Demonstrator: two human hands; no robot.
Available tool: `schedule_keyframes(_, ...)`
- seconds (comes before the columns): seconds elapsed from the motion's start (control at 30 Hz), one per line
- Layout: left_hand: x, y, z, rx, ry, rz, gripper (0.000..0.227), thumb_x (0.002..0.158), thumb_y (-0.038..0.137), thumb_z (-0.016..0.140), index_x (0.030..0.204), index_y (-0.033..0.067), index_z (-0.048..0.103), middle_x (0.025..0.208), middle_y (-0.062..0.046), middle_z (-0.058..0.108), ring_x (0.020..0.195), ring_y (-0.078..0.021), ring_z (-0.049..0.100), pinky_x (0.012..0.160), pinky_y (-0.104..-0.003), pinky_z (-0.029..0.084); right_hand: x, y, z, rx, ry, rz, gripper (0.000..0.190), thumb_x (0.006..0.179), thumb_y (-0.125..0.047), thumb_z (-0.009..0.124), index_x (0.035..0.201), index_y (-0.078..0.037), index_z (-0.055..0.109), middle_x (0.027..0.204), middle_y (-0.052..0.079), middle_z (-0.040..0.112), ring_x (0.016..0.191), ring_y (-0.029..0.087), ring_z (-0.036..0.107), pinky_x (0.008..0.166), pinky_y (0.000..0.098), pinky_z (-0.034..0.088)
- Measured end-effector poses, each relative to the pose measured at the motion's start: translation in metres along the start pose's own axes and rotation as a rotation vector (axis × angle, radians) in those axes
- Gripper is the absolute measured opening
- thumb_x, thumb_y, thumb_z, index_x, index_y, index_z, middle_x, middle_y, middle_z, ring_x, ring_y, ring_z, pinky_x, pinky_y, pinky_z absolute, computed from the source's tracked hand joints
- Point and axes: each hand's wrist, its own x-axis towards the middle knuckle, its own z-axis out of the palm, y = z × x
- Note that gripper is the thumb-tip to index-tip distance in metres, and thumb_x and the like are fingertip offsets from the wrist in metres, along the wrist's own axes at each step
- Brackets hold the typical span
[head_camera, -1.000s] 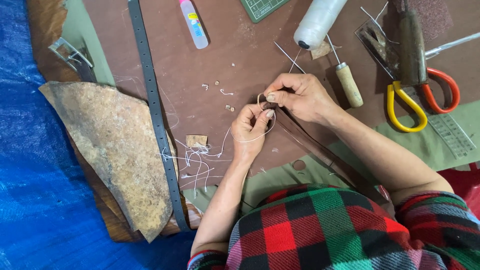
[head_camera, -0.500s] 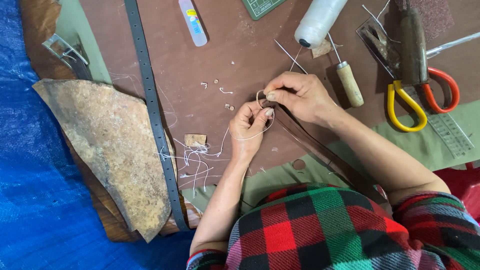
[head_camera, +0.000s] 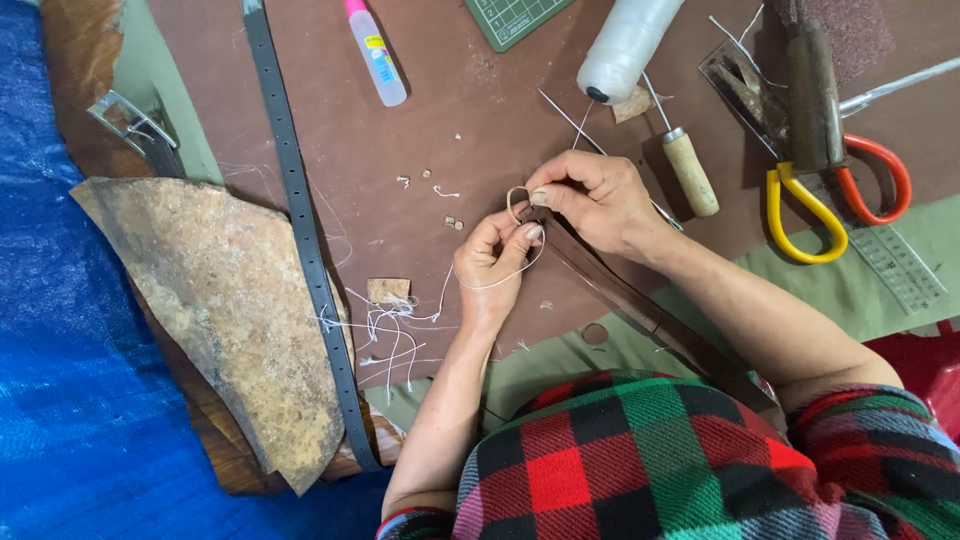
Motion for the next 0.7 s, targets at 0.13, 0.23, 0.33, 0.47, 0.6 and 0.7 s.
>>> schedule_keyframes(0.13,-0.001,-0.003,0.004,-0.029,0.009,0.005,0.029,0.089,0.004,0.080,0.118,0.0046,0.076,0.085,-0.012,0.078,0.072,-0.0087,0.070,0.065,-0.025,0.059,-0.001,0.015,0.003,0.058,0.006,0.054,0.009,0.097,-0.003,0.074,0.105,-0.005,0.075,0.086,0.006,0.070,0.084,0.010,0.061,0.079,0.0288,0.053)
schedule_keyframes(0.23,-0.006,0.003,0.008,-0.088,0.025,-0.016,0.034,0.091,0.004,0.078,0.124,0.0044,0.072,0.090,-0.010,0.078,0.076,-0.0071,0.067,0.067,-0.023,0.058,-0.002,0.018,0.003,0.061,-0.024,0.095,0.009,0.095,-0.004,0.076,0.105,-0.005,0.076,0.086,0.007,0.072,0.084,0.010,0.061,0.081,0.0296,0.053)
schedule_keyframes(0.33,-0.006,-0.004,0.006,-0.009,0.039,0.037,0.034,0.090,0.004,0.080,0.124,0.0054,0.074,0.091,-0.012,0.079,0.078,-0.0066,0.066,0.069,-0.027,0.060,-0.002,0.016,0.003,0.056,-0.052,0.121,0.008,0.095,-0.003,0.076,0.103,-0.004,0.075,0.087,0.008,0.073,0.085,0.010,0.060,0.082,0.0302,0.053)
schedule_keyframes(0.47,-0.006,-0.015,0.003,0.017,0.047,0.045,0.035,0.090,0.004,0.080,0.124,0.0061,0.074,0.093,-0.011,0.078,0.081,-0.0078,0.067,0.073,-0.030,0.061,0.001,0.013,0.003,0.117,-0.067,0.164,0.008,0.093,-0.005,0.078,0.100,-0.004,0.075,0.093,0.008,0.075,0.088,0.010,0.062,0.086,0.0304,0.054)
schedule_keyframes(0.6,-0.007,0.013,0.007,0.039,0.034,0.035,0.033,0.090,0.004,0.080,0.123,0.0081,0.074,0.093,-0.010,0.076,0.082,-0.0086,0.068,0.075,-0.032,0.061,0.002,0.013,0.001,0.161,-0.082,0.193,0.008,0.090,-0.005,0.080,0.095,-0.003,0.074,0.097,0.008,0.075,0.091,0.011,0.064,0.087,0.0306,0.055)
schedule_keyframes(0.7,-0.002,0.004,0.007,0.063,0.019,0.036,0.030,0.088,0.005,0.082,0.117,0.0083,0.076,0.089,-0.007,0.075,0.080,-0.0075,0.064,0.074,-0.031,0.061,0.001,0.017,0.001,0.143,-0.061,0.210,0.008,0.090,-0.002,0.079,0.097,-0.001,0.074,0.098,0.008,0.074,0.093,0.011,0.062,0.088,0.0313,0.055)
